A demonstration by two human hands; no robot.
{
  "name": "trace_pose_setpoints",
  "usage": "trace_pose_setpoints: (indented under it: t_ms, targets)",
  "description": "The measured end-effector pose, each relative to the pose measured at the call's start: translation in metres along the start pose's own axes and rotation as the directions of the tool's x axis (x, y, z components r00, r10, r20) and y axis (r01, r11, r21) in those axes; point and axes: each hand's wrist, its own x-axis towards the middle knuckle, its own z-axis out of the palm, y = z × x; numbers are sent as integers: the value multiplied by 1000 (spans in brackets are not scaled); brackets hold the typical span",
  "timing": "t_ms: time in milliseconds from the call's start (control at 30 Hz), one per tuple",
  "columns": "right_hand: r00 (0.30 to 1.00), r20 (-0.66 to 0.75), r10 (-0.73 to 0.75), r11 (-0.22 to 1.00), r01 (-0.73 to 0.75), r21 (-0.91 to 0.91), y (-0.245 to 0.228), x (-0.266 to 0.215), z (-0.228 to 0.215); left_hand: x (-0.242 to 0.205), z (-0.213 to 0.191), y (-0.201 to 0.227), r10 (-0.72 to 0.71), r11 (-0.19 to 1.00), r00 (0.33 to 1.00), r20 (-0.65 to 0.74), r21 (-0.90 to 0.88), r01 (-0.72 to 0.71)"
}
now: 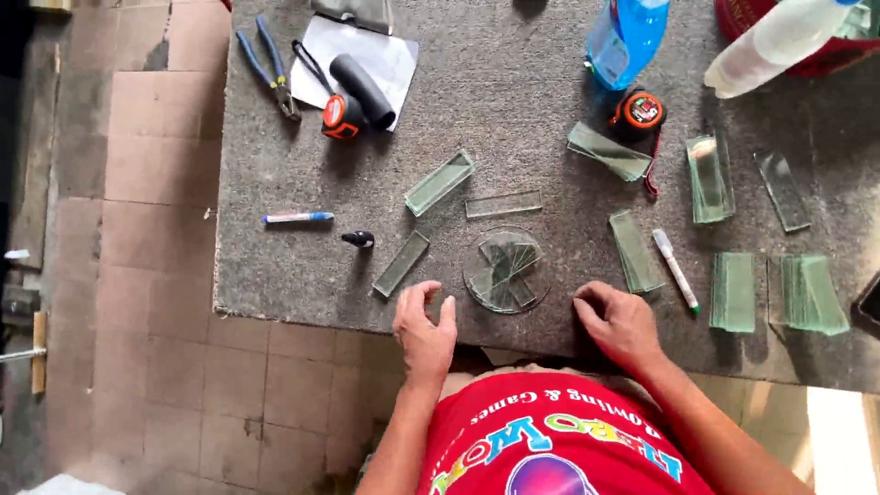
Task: Arranging small rectangular glass pieces into a circular wire frame to create a decorative pattern on a workbench.
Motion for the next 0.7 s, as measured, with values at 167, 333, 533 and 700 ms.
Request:
trace_pose_setpoints:
  t_ms: [167, 333, 533, 700]
  targets:
    - [968, -243, 62, 991, -89, -101, 2, -6, 36, 46, -29, -12, 262, 925, 965, -17, 289, -246]
    - [821, -557, -127, 965, -29, -262, 7, -6, 69, 82, -38, -41, 267, 816, 951, 156, 489, -309]
    - [711, -661, -241, 944, 14, -329, 2, -4, 78, 99, -34, -77, 283, 812, 931, 231, 459, -360]
    - [694, -676, -248, 941, 7, -339, -7, -5, 75, 106, -35, -80, 335, 803, 907, 255, 426, -417]
